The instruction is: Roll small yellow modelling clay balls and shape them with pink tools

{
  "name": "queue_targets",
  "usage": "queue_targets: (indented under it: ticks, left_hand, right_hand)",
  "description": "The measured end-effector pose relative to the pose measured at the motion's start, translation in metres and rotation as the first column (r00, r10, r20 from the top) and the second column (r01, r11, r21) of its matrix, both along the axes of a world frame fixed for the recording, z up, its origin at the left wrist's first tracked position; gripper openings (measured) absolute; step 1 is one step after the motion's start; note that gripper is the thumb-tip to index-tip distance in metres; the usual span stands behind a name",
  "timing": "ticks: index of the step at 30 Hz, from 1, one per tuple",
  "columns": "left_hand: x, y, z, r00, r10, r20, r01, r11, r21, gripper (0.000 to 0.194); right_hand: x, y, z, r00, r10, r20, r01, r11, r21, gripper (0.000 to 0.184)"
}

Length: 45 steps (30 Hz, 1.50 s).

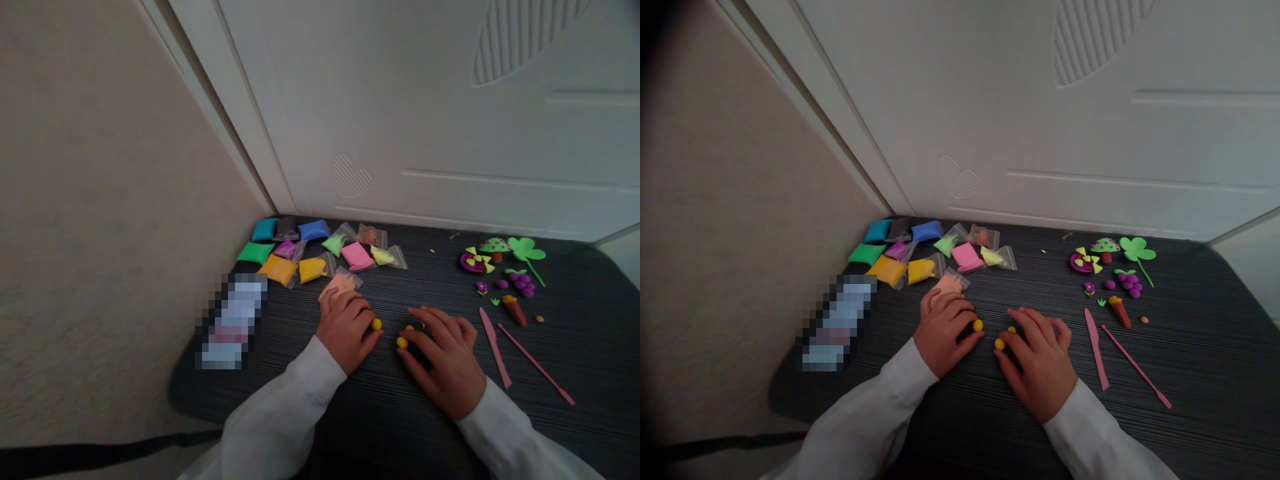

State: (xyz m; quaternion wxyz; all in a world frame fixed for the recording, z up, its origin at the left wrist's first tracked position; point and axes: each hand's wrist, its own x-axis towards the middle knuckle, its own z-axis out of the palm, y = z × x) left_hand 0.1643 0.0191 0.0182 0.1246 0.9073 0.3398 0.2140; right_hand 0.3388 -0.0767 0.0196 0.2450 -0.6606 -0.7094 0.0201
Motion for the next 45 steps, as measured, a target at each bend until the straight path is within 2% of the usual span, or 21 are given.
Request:
queue_targets:
  ticks: [6, 13, 21, 29, 34, 38, 45]
  left_hand:
    - [0.002, 0.000, 0.002, 1.000, 0.010, -0.018, -0.010, 1.000, 0.014, 0.023]
    - [0.005, 0.003, -0.001, 1.000, 0.023, -0.020, -0.023, 0.999, 0.025, 0.019]
    - [0.009, 0.002, -0.004, 0.998, 0.047, -0.039, -0.045, 0.998, 0.047, 0.023]
    - [0.008, 0.002, -0.004, 0.998, 0.044, -0.039, -0.043, 0.998, 0.039, 0.026]
    - [0.008, 0.002, -0.002, 0.999, 0.041, -0.029, -0.040, 0.999, 0.031, 0.030]
    - [0.007, 0.001, 0.002, 0.999, 0.038, -0.003, -0.038, 0.999, 0.038, 0.031]
    - [0.002, 0.006, 0.003, 0.989, 0.122, 0.088, -0.129, 0.989, 0.079, 0.022]
  right_hand:
    - [0.001, 0.002, 0.002, 1.000, -0.010, -0.007, 0.010, 1.000, 0.011, 0.017]
    - [0.011, 0.017, 0.009, 0.989, -0.135, 0.065, 0.138, 0.990, -0.041, 0.016]
    - [-0.007, 0.034, 0.007, 0.986, -0.113, 0.119, 0.125, 0.988, -0.096, 0.017]
    - [0.001, 0.025, 0.012, 0.989, -0.116, 0.089, 0.124, 0.988, -0.091, 0.027]
    - [0.014, 0.015, 0.013, 0.992, -0.103, 0.073, 0.112, 0.986, -0.124, 0.019]
    - [0.014, 0.013, 0.010, 0.993, -0.101, 0.055, 0.106, 0.989, -0.102, 0.009]
    - [0.011, 0.013, 0.010, 0.997, -0.059, 0.045, 0.064, 0.989, -0.130, 0.010]
